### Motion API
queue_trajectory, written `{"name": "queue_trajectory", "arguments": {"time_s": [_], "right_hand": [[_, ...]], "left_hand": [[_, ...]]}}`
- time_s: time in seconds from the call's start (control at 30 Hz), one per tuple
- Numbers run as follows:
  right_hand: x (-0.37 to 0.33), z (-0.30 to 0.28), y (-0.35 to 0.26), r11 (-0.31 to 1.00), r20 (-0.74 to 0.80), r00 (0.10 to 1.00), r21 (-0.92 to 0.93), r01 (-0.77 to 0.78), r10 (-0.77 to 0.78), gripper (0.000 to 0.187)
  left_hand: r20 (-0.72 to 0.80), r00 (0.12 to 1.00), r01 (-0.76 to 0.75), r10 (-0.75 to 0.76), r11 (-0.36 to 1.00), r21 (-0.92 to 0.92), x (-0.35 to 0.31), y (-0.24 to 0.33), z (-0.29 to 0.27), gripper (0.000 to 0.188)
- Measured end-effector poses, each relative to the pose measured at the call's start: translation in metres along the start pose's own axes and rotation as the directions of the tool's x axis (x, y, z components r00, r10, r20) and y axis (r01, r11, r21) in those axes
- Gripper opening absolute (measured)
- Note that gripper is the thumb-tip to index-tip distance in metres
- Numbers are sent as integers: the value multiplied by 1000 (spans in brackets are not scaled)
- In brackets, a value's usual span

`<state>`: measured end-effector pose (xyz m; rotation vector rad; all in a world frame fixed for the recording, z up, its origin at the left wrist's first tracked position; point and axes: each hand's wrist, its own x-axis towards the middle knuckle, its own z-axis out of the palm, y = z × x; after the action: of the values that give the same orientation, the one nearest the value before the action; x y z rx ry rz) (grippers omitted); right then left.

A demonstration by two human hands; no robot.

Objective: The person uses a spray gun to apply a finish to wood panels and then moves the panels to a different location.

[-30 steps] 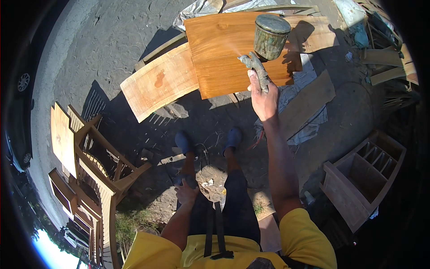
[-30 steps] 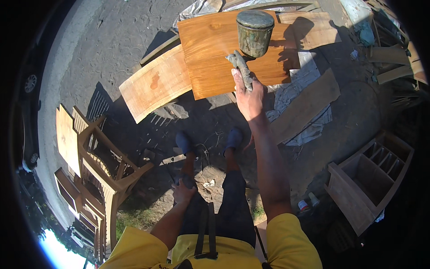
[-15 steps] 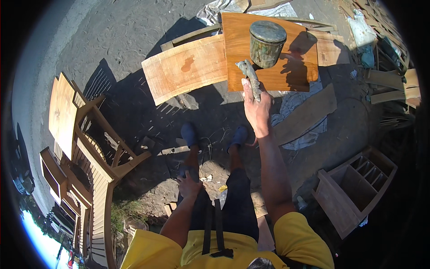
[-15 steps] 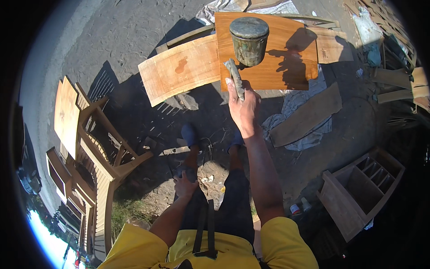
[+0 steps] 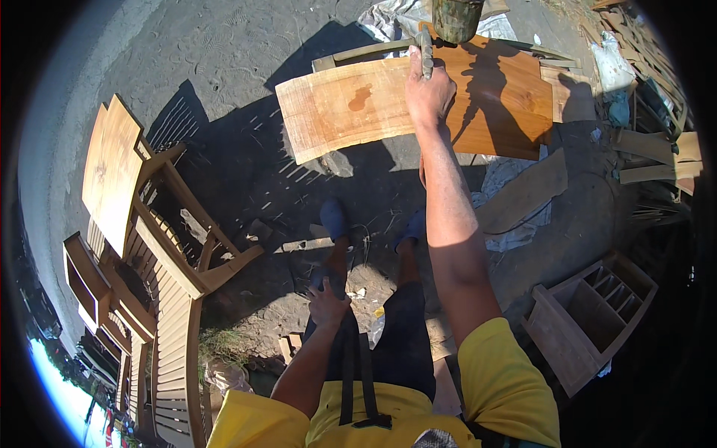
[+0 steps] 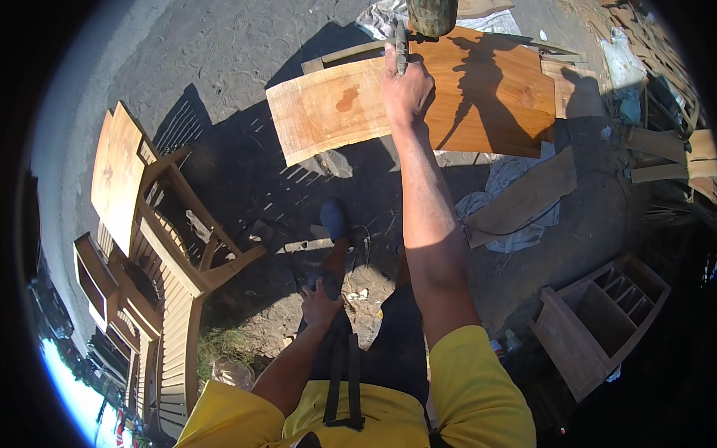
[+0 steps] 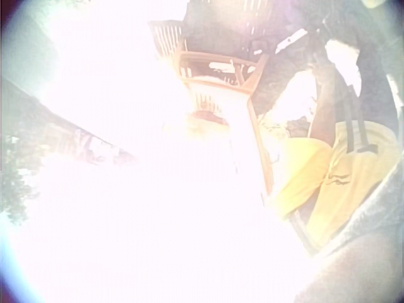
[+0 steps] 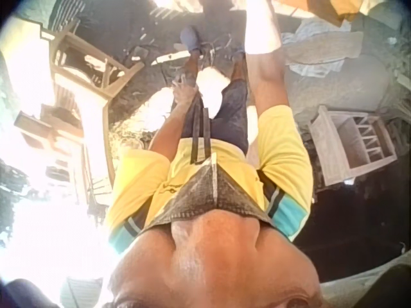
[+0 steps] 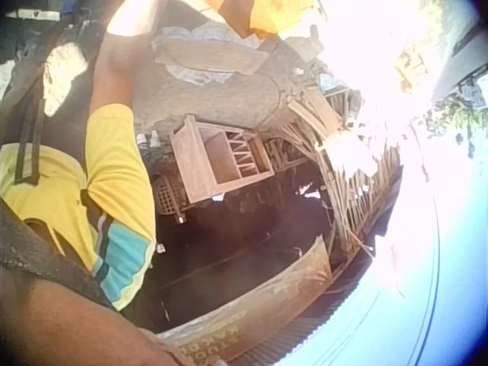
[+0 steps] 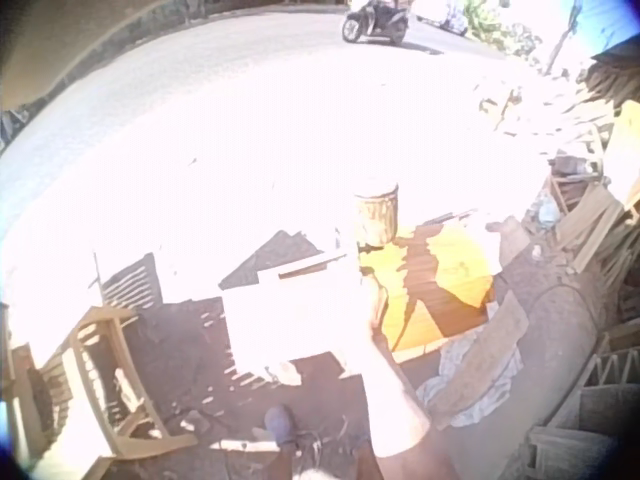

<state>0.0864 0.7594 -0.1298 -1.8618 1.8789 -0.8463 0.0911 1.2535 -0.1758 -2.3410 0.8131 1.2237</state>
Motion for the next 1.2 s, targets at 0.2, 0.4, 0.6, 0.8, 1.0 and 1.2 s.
{"name": "queue_trajectory", "arguments": {"time_s": [0.2, 0.4, 0.6, 0.8, 1.0, 1.2], "right_hand": [[-32, -12, -11, 994, 29, 999, -110, 22, -19, 47], [-50, -18, -17, 995, 66, 997, -101, -23, 30, 47], [-4, 11, -27, 992, 25, 998, -121, -47, 50, 49], [-4, 15, -21, 987, 23, 1000, -162, -11, 14, 55], [-54, -20, -16, 985, 57, 994, -150, -81, 91, 50], [-130, -77, 3, 992, 105, 991, -106, -74, 86, 44]], "left_hand": [[47, 999, -6, 11, 995, -96, 17, -21, 0, 97], [120, 992, 46, -31, 991, -125, 29, -26, 10, 101], [164, 986, 25, 8, 980, -200, 33, -29, 1, 102], [159, 987, 40, -8, 980, -196, 33, -31, -1, 101], [124, 992, 27, -6, 986, -166, 33, -32, 0, 97], [80, 997, -10, 21, 991, -137, 30, -29, 6, 93]]}}
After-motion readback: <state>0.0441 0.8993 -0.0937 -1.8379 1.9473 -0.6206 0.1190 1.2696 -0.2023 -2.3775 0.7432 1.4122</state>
